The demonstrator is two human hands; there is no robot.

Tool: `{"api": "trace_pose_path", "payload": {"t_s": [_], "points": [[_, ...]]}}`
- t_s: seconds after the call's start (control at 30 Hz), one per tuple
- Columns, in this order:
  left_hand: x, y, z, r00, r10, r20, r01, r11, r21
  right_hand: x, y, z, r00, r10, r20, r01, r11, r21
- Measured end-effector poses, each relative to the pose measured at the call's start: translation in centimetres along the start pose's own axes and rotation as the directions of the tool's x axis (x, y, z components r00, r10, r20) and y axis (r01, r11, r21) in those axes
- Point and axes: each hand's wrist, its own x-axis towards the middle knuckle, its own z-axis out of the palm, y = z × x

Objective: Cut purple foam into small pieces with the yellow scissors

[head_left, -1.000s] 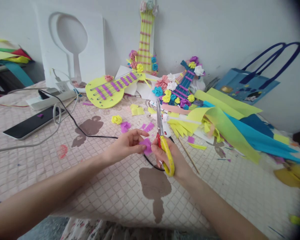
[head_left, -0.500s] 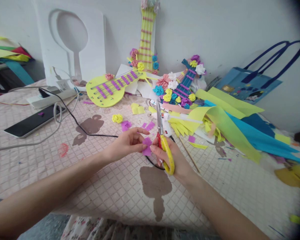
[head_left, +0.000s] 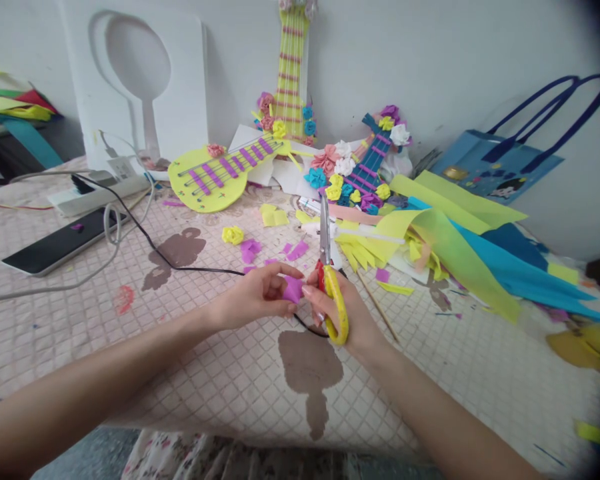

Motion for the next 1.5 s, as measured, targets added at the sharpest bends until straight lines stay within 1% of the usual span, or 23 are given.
{"api": "trace_pose_path", "payload": {"t_s": [0.13, 0.23, 0.3, 0.43, 0.53, 0.63, 0.77, 0.87, 0.93, 1.0, 1.1, 1.2, 1.27, 1.37, 1.5], "points": [[-0.2, 0.6, 0.1, 1.000, 0.004, -0.004, -0.004, 0.992, 0.128, 0.0, -0.1, 0.0, 0.999, 0.023, 0.037, -0.023, 1.000, 0.000], [-0.2, 0.7, 0.2, 1.000, 0.002, 0.003, -0.002, 0.978, 0.208, 0.3, 0.1, -0.1, 0.999, 0.019, 0.038, -0.018, 1.000, -0.011], [-0.2, 0.7, 0.1, 1.000, 0.023, -0.007, -0.021, 0.980, 0.199, 0.4, 0.1, -0.1, 1.000, -0.003, 0.007, 0.003, 1.000, -0.012], [-0.2, 0.6, -0.2, 0.996, 0.085, -0.019, -0.083, 0.990, 0.117, 0.5, -0.2, -0.3, 0.996, -0.048, -0.078, 0.045, 0.998, -0.040], [-0.4, 0.6, -0.4, 0.989, 0.147, -0.017, -0.142, 0.974, 0.177, 0.3, -0.4, -0.4, 0.994, -0.063, -0.087, 0.058, 0.997, -0.050], [-0.6, 0.8, -0.4, 0.968, 0.252, -0.017, -0.233, 0.918, 0.321, 0.2, -0.6, -0.3, 0.995, -0.069, -0.078, 0.065, 0.997, -0.042], [-0.6, 1.2, -0.2, 0.934, 0.357, 0.014, -0.311, 0.793, 0.525, 0.1, -0.6, -0.3, 0.995, -0.061, -0.077, 0.057, 0.997, -0.052], [-0.6, 1.2, 0.1, 0.917, 0.397, 0.036, -0.342, 0.738, 0.582, 0.1, -0.5, -0.3, 0.996, -0.040, -0.083, 0.037, 0.999, -0.034], [-0.5, 1.1, 0.3, 0.910, 0.414, 0.013, -0.338, 0.725, 0.600, 0.2, -0.3, -0.3, 0.995, -0.031, -0.094, 0.030, 1.000, -0.009], [-0.5, 1.0, 0.4, 0.908, 0.418, -0.032, -0.318, 0.735, 0.599, 0.2, 0.0, -0.2, 0.995, -0.025, -0.101, 0.027, 0.999, 0.018], [-0.5, 0.8, 0.5, 0.926, 0.366, -0.089, -0.271, 0.811, 0.518, 0.1, 0.1, -0.1, 0.995, -0.005, -0.101, 0.009, 0.999, 0.038], [-0.4, 0.7, 0.5, 0.958, 0.261, -0.118, -0.206, 0.914, 0.351, 0.1, 0.2, -0.1, 0.995, 0.001, -0.102, 0.003, 0.999, 0.040], [-0.3, 0.7, 0.4, 0.974, 0.193, -0.121, -0.158, 0.955, 0.250, 0.2, 0.3, -0.1, 0.996, -0.013, -0.092, 0.016, 0.999, 0.037], [-0.2, 0.6, 0.4, 0.989, 0.080, -0.122, -0.065, 0.990, 0.121, 0.4, 0.5, -0.2, 0.997, -0.019, -0.075, 0.022, 0.999, 0.037], [-0.1, 0.3, 0.3, 0.987, -0.054, -0.151, 0.051, 0.998, -0.021, 0.5, 0.7, -0.2, 0.999, -0.015, -0.043, 0.015, 1.000, 0.009]]}}
